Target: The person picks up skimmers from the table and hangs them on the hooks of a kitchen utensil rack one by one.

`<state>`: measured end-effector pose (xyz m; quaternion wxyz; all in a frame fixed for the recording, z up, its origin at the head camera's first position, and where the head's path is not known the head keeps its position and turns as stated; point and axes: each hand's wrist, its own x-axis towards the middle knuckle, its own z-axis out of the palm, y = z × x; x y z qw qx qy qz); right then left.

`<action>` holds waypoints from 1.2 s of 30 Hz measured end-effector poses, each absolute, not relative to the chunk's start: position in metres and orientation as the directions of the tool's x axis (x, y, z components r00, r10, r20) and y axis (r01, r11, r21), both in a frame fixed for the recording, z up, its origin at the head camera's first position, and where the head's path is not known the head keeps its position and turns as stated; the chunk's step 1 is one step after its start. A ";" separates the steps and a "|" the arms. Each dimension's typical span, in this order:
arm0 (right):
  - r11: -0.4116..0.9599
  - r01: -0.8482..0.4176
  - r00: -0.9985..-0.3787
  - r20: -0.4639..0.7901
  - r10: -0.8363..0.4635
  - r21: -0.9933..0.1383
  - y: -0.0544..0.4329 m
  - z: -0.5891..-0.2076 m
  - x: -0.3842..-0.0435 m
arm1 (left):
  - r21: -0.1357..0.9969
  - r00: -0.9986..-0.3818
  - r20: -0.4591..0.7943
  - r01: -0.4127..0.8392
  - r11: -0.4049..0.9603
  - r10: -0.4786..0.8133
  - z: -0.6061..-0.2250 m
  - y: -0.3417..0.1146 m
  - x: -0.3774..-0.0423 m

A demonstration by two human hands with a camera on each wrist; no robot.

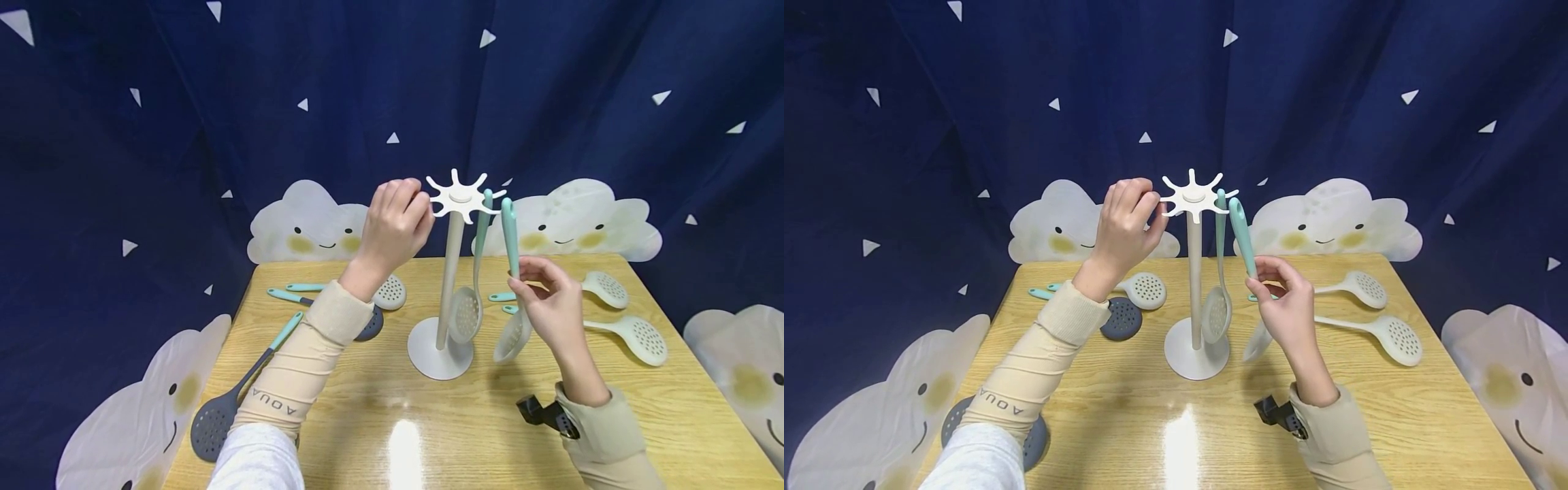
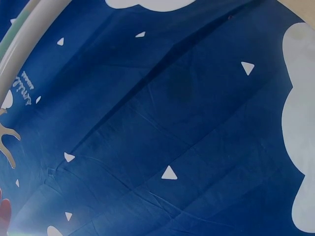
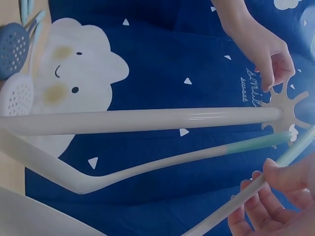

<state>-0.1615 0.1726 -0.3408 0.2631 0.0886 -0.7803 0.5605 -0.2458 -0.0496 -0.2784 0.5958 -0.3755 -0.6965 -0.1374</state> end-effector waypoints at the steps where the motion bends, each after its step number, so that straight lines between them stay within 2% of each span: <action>1: 0.356 -0.434 -0.846 0.511 0.155 -0.827 0.172 -0.341 -0.161 | -0.255 -0.008 0.934 0.688 0.679 0.358 -0.278 -0.050 -0.246; 36: 0.328 -0.449 -0.832 0.523 0.185 -0.831 0.142 -0.353 -0.164 | -0.245 -0.017 0.936 0.689 0.683 0.352 -0.280 -0.049 -0.247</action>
